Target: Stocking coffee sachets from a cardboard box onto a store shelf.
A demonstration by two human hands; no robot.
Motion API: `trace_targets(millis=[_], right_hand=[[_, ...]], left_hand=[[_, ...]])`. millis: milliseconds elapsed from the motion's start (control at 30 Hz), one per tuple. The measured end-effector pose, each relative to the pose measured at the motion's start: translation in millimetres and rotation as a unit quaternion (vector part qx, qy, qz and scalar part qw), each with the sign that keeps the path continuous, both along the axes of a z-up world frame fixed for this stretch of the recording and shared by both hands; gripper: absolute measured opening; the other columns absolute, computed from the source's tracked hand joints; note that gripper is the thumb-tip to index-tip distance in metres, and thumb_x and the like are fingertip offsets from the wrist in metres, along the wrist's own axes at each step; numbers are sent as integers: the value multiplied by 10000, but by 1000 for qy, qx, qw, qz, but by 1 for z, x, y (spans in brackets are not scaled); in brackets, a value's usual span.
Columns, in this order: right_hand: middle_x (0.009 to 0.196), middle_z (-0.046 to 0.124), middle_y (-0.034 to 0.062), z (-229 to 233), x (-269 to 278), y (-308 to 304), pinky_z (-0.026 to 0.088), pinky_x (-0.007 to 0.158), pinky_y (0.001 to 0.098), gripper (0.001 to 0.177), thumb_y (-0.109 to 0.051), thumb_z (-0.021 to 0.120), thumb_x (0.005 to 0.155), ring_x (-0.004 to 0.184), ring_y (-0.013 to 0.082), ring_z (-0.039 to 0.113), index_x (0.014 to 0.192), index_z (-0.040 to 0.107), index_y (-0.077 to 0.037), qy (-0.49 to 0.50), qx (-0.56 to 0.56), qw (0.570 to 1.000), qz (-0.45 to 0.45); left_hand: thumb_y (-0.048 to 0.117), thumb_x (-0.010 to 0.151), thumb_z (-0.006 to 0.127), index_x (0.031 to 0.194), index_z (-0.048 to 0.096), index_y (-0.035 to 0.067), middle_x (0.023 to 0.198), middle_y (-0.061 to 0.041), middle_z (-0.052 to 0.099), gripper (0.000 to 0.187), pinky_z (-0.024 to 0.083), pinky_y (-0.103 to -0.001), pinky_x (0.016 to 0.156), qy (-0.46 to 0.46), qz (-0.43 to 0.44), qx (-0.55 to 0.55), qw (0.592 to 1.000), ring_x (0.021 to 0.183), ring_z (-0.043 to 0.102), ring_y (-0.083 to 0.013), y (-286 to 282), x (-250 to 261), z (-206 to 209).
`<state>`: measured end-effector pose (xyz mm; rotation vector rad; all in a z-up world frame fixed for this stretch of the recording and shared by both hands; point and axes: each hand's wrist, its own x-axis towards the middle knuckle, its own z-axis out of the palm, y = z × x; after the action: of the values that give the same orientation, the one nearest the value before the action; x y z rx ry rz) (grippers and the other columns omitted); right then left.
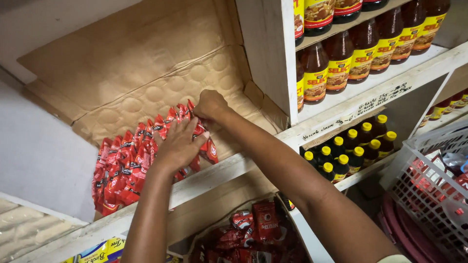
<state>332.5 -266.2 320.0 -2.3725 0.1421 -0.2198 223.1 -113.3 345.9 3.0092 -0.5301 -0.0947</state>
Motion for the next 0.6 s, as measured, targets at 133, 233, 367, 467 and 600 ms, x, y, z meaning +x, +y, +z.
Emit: trace_targets(millis=[133, 233, 367, 467, 600], right_hand=[[999, 748, 250, -14, 12, -7, 596, 825, 423, 378, -310, 744, 781, 954, 346, 752, 967, 778, 18, 15, 32, 999, 12], [1006, 738, 228, -41, 46, -10, 575, 822, 415, 324, -304, 659, 853, 950, 340, 734, 994, 793, -45, 3, -38, 995, 90], [941, 756, 203, -37, 35, -5, 615, 730, 419, 268, -191, 587, 884, 815, 319, 759, 969, 774, -19, 57, -23, 984, 167], [861, 746, 248, -29, 17, -1, 646, 610, 471, 270, -125, 554, 929, 691, 351, 760, 945, 735, 74, 128, 203, 963, 120], [792, 713, 257, -31, 13, -3, 624, 512, 499, 256, -105, 539, 944, 600, 367, 739, 939, 703, 91, 161, 362, 911, 111]], left_hand=[[628, 928, 378, 1605, 260, 284, 1705, -19, 145, 769, 4, -695, 1191, 5, -1, -5, 1000, 1575, 69, -252, -1, -2, 0], [599, 934, 374, 1608, 259, 268, 1709, -33, 133, 760, 15, -702, 1190, 7, -5, -7, 1000, 1579, 73, -240, 2, 4, -4], [585, 937, 370, 1608, 242, 265, 1716, -18, 110, 754, 3, -681, 1203, 23, -6, -20, 1000, 1584, 61, -230, 2, 4, -4], [583, 937, 369, 1613, 227, 272, 1717, -12, 105, 757, 8, -656, 1217, 33, 1, -34, 999, 1584, 62, -222, 3, 1, -2], [554, 934, 379, 1618, 211, 257, 1716, -19, 111, 764, 73, -619, 1220, 23, -12, -41, 999, 1585, 73, -225, 7, 9, -10]])
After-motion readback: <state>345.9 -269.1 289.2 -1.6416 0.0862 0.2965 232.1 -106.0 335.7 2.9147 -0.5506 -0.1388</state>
